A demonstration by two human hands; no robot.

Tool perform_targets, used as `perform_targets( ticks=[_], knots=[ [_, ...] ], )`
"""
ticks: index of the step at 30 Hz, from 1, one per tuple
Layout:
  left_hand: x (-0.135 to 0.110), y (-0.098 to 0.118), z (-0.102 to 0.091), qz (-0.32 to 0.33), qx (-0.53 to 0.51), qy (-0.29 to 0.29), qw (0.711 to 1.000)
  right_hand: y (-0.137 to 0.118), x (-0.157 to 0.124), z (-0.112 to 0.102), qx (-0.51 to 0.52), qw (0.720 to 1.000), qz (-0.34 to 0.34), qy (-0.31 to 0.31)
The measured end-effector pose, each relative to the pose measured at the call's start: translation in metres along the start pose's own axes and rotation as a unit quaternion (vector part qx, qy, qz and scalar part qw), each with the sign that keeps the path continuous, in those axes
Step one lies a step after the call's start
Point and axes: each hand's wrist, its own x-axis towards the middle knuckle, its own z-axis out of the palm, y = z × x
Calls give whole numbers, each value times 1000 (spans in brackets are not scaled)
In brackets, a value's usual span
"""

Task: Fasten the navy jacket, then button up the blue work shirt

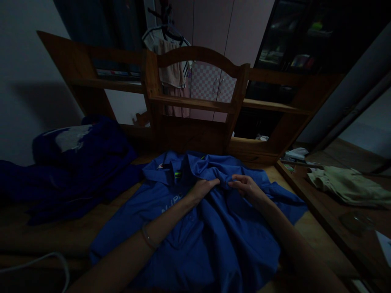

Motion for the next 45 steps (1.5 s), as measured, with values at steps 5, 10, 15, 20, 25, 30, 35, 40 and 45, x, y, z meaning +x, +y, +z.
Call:
perform_targets(
  ticks=[5, 10, 15, 20, 25, 30, 35, 40, 45],
  knots=[
    [4, -1, 2, 48, 16, 20, 999, -1, 0, 0, 14, 1000, -2, 3],
    [4, 2, 3, 129, 15, 2, 992, 2, 1, -1, 8, 1000, -9, 4],
    [9, -2, 4, 193, 5, 10, 981, 6, 3, -2, -33, 999, -30, -2],
    [8, 1, 4, 206, 6, -3, 979, 8, 4, -1, -51, 998, -35, 10],
    [0, 11, 4, 181, -9, -73, 981, 11, 7, -4, -58, 995, -70, 33],
    [-7, 17, 4, 140, -22, -75, 987, 11, 8, -5, -35, 996, -82, 30],
    [-8, 19, 7, 156, -5, -57, 986, 14, 10, -6, -36, 995, -88, 34],
    [-5, 13, 9, 190, 53, -23, 980, 17, 12, -5, -42, 994, -94, 34],
    [-1, 6, 7, 216, 66, -20, 974, 19, 13, -5, -35, 993, -105, 33]
  ],
)
